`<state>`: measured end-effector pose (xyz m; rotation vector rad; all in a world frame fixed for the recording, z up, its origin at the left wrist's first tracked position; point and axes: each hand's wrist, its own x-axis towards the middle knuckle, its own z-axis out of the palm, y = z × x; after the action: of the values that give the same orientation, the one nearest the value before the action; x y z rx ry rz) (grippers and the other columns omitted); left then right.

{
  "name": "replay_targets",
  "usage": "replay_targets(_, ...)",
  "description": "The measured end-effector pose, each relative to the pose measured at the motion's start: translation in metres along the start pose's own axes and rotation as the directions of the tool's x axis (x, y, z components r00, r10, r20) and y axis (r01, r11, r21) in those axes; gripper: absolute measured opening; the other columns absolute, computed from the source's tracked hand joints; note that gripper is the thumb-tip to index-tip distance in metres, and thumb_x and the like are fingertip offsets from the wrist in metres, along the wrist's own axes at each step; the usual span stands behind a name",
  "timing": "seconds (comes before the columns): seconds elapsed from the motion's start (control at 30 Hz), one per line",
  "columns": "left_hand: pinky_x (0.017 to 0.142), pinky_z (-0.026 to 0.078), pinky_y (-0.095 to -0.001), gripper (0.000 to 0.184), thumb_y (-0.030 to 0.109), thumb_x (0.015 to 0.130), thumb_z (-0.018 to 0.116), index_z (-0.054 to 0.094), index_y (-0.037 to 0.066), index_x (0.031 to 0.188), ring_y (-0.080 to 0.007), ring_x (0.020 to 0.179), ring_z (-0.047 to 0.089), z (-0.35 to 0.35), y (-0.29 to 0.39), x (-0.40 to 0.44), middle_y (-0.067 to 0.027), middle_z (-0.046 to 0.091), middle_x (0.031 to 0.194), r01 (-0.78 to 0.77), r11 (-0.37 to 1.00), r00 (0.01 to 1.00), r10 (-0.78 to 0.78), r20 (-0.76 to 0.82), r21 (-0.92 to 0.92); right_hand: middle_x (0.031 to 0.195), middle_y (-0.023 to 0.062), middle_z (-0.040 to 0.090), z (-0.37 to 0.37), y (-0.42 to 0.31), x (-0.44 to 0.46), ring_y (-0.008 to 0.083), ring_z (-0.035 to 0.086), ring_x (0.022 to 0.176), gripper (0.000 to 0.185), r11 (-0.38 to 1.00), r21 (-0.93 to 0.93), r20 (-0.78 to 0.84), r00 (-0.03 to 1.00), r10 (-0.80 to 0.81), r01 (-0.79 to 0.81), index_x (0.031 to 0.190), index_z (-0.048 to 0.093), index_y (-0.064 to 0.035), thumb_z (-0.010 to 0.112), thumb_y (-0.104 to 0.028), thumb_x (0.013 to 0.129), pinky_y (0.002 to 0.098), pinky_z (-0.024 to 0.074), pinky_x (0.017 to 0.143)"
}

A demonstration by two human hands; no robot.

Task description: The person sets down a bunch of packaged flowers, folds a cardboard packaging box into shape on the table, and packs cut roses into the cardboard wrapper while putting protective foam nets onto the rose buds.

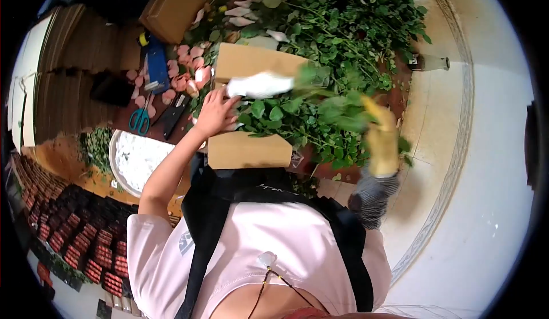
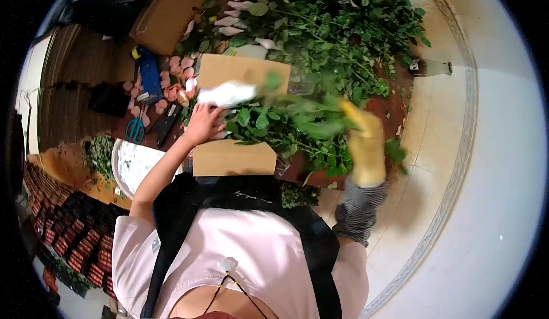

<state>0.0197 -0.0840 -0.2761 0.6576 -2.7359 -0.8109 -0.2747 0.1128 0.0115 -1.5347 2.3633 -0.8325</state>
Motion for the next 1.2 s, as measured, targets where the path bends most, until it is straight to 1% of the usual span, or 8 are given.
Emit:
replay_targets(0.07, 0.107, 0.035, -0.0464, 0.076, 0.027, 0.067, 0.081, 0.052, 0.009, 0.134, -0.0317, 0.123, 0.048, -0.014, 0.007, 0.004, -0.0142, 0.052, 0.130, 0.053, 0.969, 0.991, -0.081, -0.106, -0.240, 0.098, 0.0165, 0.071, 0.066, 0.033, -0.017, 0.0237, 0.066, 0.078, 0.064, 0.996, 0.076, 0.184, 0.981, -0.065, 0.052, 0.131, 0.063, -0.0134, 0.053, 0.017, 0.076, 0.0368, 0.0529, 0.071)
replay_targets(0.1, 0.107, 0.034, -0.0469, 0.073, 0.028, 0.068, 0.081, 0.053, 0.008, 0.133, -0.0324, 0.123, 0.048, -0.009, 0.004, 0.003, -0.0146, 0.052, 0.132, 0.018, 0.985, 0.991, -0.041, -0.127, -0.173, 0.098, 0.0173, 0.071, 0.093, 0.037, -0.021, 0.0251, 0.066, 0.077, 0.049, 0.969, -0.173, 0.372, 0.900, 0.228, -0.174, 0.128, 0.065, -0.0119, 0.062, 0.007, 0.082, 0.0386, 0.0526, 0.068)
replay_targets(0.23, 0.105, 0.036, -0.0487, 0.057, 0.034, 0.071, 0.079, 0.064, 0.013, 0.122, -0.0349, 0.117, 0.049, -0.006, 0.002, 0.002, -0.0169, 0.056, 0.120, 0.041, 0.999, 0.998, -0.041, 0.045, -0.011, 0.094, 0.0206, 0.067, 0.198, 0.091, -0.054, 0.0401, 0.064, 0.087, 0.018, 0.897, -0.426, 0.373, 0.880, 0.295, -0.120, 0.089, 0.065, 0.0008, 0.061, -0.017, 0.091, 0.0457, 0.0529, 0.076)
replay_targets(0.37, 0.104, 0.036, -0.0481, 0.057, 0.036, 0.071, 0.079, 0.064, 0.014, 0.122, -0.0347, 0.116, 0.049, -0.005, 0.001, 0.001, -0.0158, 0.057, 0.113, 0.019, 1.000, 1.000, -0.019, -0.024, 0.005, 0.090, 0.0137, 0.073, 0.194, 0.067, -0.039, 0.0278, 0.071, 0.081, 0.019, 0.630, -0.775, 0.265, 0.874, 0.406, -0.057, 0.094, 0.071, -0.0057, 0.055, -0.014, 0.092, 0.0382, 0.0558, 0.071)
replay_targets(0.53, 0.106, 0.034, -0.0485, 0.066, 0.041, 0.070, 0.080, 0.060, 0.013, 0.127, -0.0371, 0.119, 0.047, -0.005, 0.000, 0.001, -0.0180, 0.055, 0.117, 0.026, 1.000, 0.998, -0.027, 0.057, 0.010, 0.110, 0.0111, 0.064, 0.238, 0.115, -0.057, 0.0256, 0.057, 0.109, 0.027, 0.623, -0.778, 0.063, 0.997, -0.049, 0.080, 0.107, 0.066, -0.0060, 0.057, -0.017, 0.084, 0.0394, 0.0390, 0.100)
replay_targets(0.7, 0.111, 0.030, -0.0512, 0.093, 0.054, 0.063, 0.081, 0.048, 0.012, 0.139, -0.0418, 0.127, 0.041, -0.023, 0.008, 0.002, -0.0236, 0.052, 0.127, -0.038, 0.998, 0.986, 0.028, 0.165, 0.058, 0.121, 0.0156, 0.061, 0.225, 0.078, -0.049, 0.0308, 0.054, 0.119, 0.037, 0.696, -0.698, 0.139, 0.921, 0.364, -0.170, 0.120, 0.062, -0.0040, 0.054, -0.014, 0.086, 0.0429, 0.0380, 0.105)
replay_targets(0.97, 0.108, 0.031, -0.0538, 0.094, 0.055, 0.064, 0.081, 0.047, 0.014, 0.142, -0.0485, 0.126, 0.041, -0.029, -0.012, 0.007, -0.0263, 0.051, 0.126, -0.151, 0.988, 0.978, 0.148, 0.149, 0.011, 0.124, 0.0176, 0.061, 0.237, 0.116, -0.053, 0.0328, 0.054, 0.120, 0.039, 0.837, -0.547, 0.113, 0.987, 0.114, -0.034, 0.118, 0.059, 0.0001, 0.057, -0.006, 0.080, 0.0423, 0.0391, 0.106)
replay_targets(1.2, 0.108, 0.033, -0.0537, 0.092, 0.057, 0.065, 0.081, 0.050, 0.012, 0.140, -0.0472, 0.125, 0.043, -0.026, -0.001, 0.006, -0.0249, 0.049, 0.129, -0.089, 0.995, 0.980, 0.082, 0.180, 0.032, 0.142, 0.0198, 0.050, 0.257, 0.119, -0.059, 0.0364, 0.047, 0.131, 0.074, 0.860, -0.331, -0.018, 0.914, 0.406, -0.389, 0.138, 0.048, 0.0001, 0.071, 0.004, 0.068, 0.0386, 0.0354, 0.113)
